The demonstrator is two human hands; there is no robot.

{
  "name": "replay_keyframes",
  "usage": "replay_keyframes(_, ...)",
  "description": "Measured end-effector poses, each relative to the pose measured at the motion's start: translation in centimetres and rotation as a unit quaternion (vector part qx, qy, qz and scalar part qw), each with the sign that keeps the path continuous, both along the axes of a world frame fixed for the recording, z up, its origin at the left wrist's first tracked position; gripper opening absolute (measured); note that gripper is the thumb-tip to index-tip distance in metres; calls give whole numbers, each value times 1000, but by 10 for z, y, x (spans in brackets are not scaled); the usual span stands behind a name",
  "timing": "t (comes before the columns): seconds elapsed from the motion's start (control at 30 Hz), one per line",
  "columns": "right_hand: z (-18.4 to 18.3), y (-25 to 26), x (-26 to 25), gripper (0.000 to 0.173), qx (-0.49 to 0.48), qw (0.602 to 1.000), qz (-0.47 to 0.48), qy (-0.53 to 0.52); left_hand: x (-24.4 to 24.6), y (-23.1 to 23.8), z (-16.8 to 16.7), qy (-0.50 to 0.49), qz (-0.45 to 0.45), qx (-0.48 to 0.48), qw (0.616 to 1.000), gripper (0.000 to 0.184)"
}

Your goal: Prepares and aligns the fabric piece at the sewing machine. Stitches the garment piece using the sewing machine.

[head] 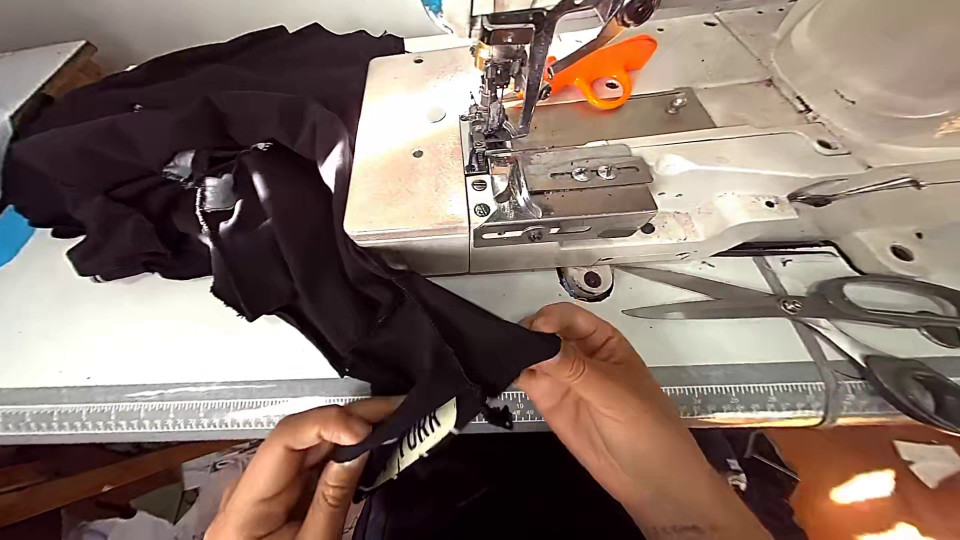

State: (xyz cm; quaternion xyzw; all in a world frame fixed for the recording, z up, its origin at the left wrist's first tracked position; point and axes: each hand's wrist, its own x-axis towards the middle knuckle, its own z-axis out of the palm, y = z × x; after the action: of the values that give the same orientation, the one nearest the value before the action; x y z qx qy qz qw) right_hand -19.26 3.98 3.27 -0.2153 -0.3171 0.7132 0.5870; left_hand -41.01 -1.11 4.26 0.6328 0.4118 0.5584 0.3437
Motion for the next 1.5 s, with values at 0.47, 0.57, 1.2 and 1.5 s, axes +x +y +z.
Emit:
replay_keyframes(0.47, -8, -1, -3, 11, 252, 900, -102, -341, -31, 14, 17, -48, -18, -93, 994, 16)
replay_keyframes(0.57, -11, -5, -3, 9, 255, 893, -108, -354, -29, 11, 15, -25, 7, -152, 988, 17)
replay_keyframes(1.2, -21, -5, -10, 23, 333, 781, -154, -505, -34, 1, -13, 272, 147, 50, 950, 28)
replay_keyframes(1.5, -15, -13, -24, 18, 326, 780, -177, -504, -28, 7, -14, 302, 181, 116, 929, 23)
